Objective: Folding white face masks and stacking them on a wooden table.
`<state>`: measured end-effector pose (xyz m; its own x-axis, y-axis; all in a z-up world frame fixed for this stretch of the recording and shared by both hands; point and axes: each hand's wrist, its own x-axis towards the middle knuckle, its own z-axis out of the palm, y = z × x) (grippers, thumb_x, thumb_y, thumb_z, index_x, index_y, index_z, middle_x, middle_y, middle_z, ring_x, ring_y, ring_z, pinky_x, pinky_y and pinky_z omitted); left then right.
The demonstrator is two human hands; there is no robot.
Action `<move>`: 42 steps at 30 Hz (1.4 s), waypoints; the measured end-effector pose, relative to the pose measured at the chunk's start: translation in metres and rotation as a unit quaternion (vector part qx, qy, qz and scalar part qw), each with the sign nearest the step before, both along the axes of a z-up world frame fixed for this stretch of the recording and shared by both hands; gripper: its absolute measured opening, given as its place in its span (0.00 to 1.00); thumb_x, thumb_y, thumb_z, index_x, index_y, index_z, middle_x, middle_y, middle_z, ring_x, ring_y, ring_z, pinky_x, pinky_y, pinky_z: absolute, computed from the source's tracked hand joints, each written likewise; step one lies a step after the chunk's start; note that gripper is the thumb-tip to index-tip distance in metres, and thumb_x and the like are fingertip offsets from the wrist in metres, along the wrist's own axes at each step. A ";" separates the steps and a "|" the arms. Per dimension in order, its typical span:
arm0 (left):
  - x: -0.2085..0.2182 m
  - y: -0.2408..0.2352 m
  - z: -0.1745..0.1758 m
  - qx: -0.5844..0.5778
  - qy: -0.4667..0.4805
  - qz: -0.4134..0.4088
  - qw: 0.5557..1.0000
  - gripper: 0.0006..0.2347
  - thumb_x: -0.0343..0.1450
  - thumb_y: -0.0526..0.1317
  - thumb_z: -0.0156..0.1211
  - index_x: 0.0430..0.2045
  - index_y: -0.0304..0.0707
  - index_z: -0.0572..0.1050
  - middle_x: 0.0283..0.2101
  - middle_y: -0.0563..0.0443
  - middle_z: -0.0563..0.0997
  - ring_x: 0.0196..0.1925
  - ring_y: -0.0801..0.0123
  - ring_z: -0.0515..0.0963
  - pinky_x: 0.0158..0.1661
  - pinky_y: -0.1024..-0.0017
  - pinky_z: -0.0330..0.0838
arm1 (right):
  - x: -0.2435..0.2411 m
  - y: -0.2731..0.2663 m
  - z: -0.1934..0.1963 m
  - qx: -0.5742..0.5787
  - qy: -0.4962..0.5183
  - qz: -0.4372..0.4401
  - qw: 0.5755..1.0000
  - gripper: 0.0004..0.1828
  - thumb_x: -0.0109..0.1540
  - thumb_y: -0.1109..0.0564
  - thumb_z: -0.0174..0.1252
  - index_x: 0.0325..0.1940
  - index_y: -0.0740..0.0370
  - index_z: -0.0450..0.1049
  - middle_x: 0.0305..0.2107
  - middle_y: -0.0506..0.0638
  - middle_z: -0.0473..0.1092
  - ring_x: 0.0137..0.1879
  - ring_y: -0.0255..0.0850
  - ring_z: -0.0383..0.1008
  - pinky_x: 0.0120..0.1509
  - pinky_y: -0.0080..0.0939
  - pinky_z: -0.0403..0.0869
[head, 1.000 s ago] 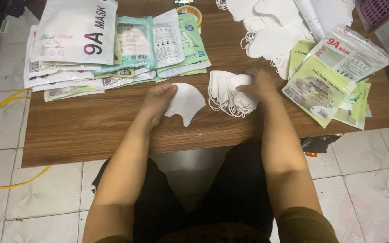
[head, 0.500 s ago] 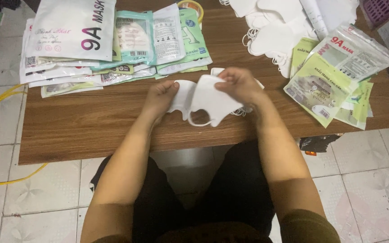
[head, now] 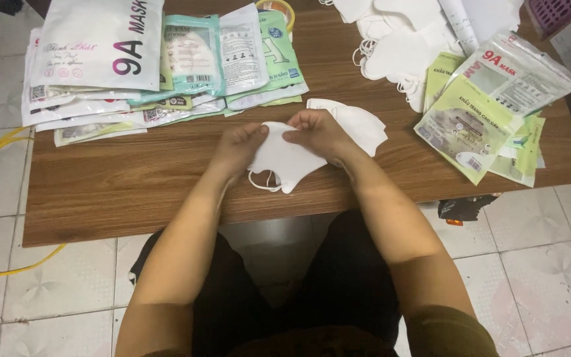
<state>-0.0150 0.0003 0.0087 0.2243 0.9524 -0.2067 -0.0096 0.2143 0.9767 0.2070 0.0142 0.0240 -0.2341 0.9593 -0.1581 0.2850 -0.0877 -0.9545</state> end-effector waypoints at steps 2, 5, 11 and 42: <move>-0.001 -0.002 0.001 0.004 0.006 0.003 1.000 0.09 0.77 0.38 0.55 0.44 0.36 0.82 0.35 0.47 0.85 0.35 0.72 0.84 0.37 0.78 0.80 | 0.004 -0.005 0.008 0.050 -0.035 0.014 0.998 0.09 0.59 0.62 0.69 0.43 0.60 0.80 0.27 0.51 0.77 0.36 0.38 0.78 0.43 0.38 0.79; -0.003 -0.002 0.008 0.012 0.025 0.018 0.999 0.10 0.77 0.38 0.54 0.44 0.34 0.81 0.34 0.45 0.85 0.36 0.70 0.84 0.37 0.75 0.80 | 0.039 0.017 -0.009 0.165 -0.108 -0.002 0.980 0.10 0.60 0.60 0.70 0.46 0.59 0.80 0.30 0.57 0.78 0.39 0.46 0.79 0.45 0.46 0.77; -0.007 0.001 0.014 -0.003 0.022 0.088 0.996 0.11 0.77 0.39 0.54 0.44 0.34 0.81 0.34 0.47 0.85 0.36 0.70 0.85 0.37 0.75 0.81 | 0.106 0.015 -0.024 0.111 -0.303 -0.162 0.933 0.18 0.59 0.58 0.69 0.53 0.55 0.79 0.45 0.57 0.76 0.55 0.56 0.77 0.56 0.52 0.77; 0.004 -0.004 0.006 0.000 0.035 0.050 0.998 0.10 0.77 0.39 0.53 0.46 0.37 0.81 0.38 0.43 0.86 0.40 0.65 0.86 0.42 0.68 0.82 | 0.021 -0.017 0.032 0.019 -0.057 0.015 0.998 0.08 0.60 0.63 0.67 0.43 0.59 0.80 0.36 0.56 0.80 0.44 0.46 0.82 0.55 0.46 0.77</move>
